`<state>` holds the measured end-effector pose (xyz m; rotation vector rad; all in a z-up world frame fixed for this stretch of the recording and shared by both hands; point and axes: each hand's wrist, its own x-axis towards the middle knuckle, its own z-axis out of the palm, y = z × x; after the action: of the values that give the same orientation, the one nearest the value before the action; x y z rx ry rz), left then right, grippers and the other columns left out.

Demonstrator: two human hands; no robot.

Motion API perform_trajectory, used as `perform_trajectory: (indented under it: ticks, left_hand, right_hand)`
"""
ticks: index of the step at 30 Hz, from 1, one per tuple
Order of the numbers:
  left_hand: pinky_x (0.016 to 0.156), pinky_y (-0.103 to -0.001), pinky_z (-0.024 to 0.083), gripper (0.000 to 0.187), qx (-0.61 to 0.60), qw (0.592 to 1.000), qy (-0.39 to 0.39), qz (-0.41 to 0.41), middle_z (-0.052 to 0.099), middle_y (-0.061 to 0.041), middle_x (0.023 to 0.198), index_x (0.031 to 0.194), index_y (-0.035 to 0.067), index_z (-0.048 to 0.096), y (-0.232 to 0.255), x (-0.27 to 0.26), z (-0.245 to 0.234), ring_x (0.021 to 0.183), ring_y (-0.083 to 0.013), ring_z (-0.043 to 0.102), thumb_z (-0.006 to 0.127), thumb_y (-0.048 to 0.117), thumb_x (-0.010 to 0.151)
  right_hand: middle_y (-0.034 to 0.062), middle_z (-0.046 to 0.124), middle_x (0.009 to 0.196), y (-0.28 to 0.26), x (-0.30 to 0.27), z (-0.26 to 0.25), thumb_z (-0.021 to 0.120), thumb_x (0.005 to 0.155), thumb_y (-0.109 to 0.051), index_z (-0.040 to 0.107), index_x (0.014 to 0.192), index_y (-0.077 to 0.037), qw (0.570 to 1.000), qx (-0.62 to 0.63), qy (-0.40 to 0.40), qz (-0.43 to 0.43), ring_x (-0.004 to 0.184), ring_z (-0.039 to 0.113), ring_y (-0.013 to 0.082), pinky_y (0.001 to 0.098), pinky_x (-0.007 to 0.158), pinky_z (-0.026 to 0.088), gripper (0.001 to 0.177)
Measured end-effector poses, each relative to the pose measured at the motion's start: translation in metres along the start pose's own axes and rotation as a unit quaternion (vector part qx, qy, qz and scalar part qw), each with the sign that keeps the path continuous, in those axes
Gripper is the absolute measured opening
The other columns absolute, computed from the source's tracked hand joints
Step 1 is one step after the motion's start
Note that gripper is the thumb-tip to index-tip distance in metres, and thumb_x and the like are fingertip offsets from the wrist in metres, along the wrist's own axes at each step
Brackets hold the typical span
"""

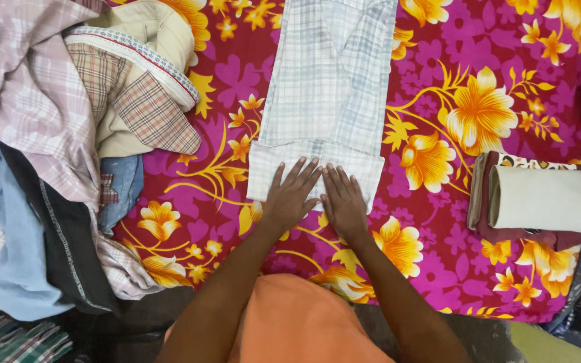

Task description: The person folds a shirt and a pair of trousers by hand on a bed.

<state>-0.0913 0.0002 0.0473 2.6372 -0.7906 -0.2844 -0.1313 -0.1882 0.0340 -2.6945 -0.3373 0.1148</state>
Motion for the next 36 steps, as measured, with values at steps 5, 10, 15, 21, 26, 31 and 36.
perform_trajectory:
  ticks: [5, 10, 15, 21, 26, 31, 36]
  left_hand:
    - [0.125, -0.054, 0.013, 0.075, 0.0, 1.0, -0.007, 0.005, 0.028, 0.002, 0.167, 0.159, 0.021, 0.034, -0.005, 0.006, -0.001, 0.154, -0.0202, 0.022, 0.056, 0.051, 0.095]
    - [0.125, -0.053, 0.011, 0.074, -0.009, 1.0, -0.012, 0.002, 0.027, 0.004, 0.168, 0.159, 0.025, 0.032, -0.006, 0.008, 0.0, 0.155, -0.0181, 0.02, 0.052, 0.057, 0.095]
    - [0.124, -0.053, 0.012, 0.072, -0.007, 1.0, 0.002, 0.016, 0.029, 0.001, 0.166, 0.158, 0.021, 0.034, -0.006, 0.008, -0.003, 0.154, -0.0197, 0.021, 0.052, 0.054, 0.097]
    - [0.126, -0.05, 0.02, 0.063, -0.029, 0.997, 0.04, 0.054, 0.036, -0.007, 0.166, 0.157, 0.01, 0.04, -0.013, -0.012, 0.0, 0.155, -0.0241, 0.027, 0.051, 0.042, 0.104]
    - [0.126, -0.048, 0.02, 0.061, 0.044, 0.995, -0.005, 0.093, 0.039, -0.007, 0.163, 0.152, 0.01, 0.044, -0.035, -0.018, 0.002, 0.155, -0.0222, 0.028, 0.051, 0.047, 0.103]
    - [0.126, -0.052, 0.015, 0.068, -0.033, 0.988, -0.035, 0.146, 0.037, -0.003, 0.162, 0.151, 0.017, 0.043, -0.06, -0.004, -0.008, 0.153, -0.0213, 0.024, 0.051, 0.058, 0.098]
    - [0.124, -0.053, 0.013, 0.076, -0.05, 0.964, -0.089, 0.246, 0.034, -0.002, 0.163, 0.155, 0.019, 0.039, -0.097, 0.024, -0.019, 0.154, -0.0221, 0.021, 0.051, 0.062, 0.093]
  right_hand:
    - [0.0096, 0.037, 0.164, 0.036, 0.026, -0.021, 0.05, 0.101, -0.05, 0.038, 0.157, -0.011, 0.998, -0.01, -0.028, -0.062, 0.152, 0.032, 0.0309, 0.0527, 0.122, 0.023, 0.069]
    - [0.0112, 0.035, 0.166, 0.063, 0.054, -0.021, 0.045, 0.105, -0.051, 0.036, 0.16, -0.014, 0.998, -0.031, -0.022, -0.045, 0.154, 0.03, 0.0315, 0.0535, 0.124, 0.022, 0.067]
    - [0.0125, 0.034, 0.167, 0.063, 0.068, -0.024, 0.04, 0.107, -0.049, 0.034, 0.161, -0.016, 0.999, -0.033, -0.027, 0.0, 0.155, 0.027, 0.0318, 0.0543, 0.124, 0.019, 0.064]
    - [0.0149, 0.037, 0.165, 0.017, 0.062, -0.019, 0.042, 0.109, -0.04, 0.036, 0.159, -0.006, 0.999, 0.009, 0.037, 0.012, 0.155, 0.031, 0.0339, 0.0541, 0.126, 0.02, 0.061]
    - [0.0099, 0.046, 0.16, -0.015, 0.052, -0.008, 0.046, 0.107, -0.026, 0.047, 0.153, -0.009, 0.997, 0.063, 0.004, -0.041, 0.15, 0.04, 0.0308, 0.052, 0.125, 0.025, 0.05]
    - [0.0096, 0.047, 0.16, -0.009, 0.056, -0.003, 0.045, 0.107, -0.027, 0.047, 0.153, -0.008, 0.998, 0.044, 0.012, -0.036, 0.15, 0.041, 0.0285, 0.051, 0.124, 0.027, 0.05]
    - [0.0101, 0.047, 0.16, -0.005, 0.059, 0.005, 0.045, 0.105, -0.029, 0.047, 0.153, -0.008, 0.999, 0.045, 0.007, -0.016, 0.15, 0.041, 0.0286, 0.05, 0.124, 0.027, 0.053]
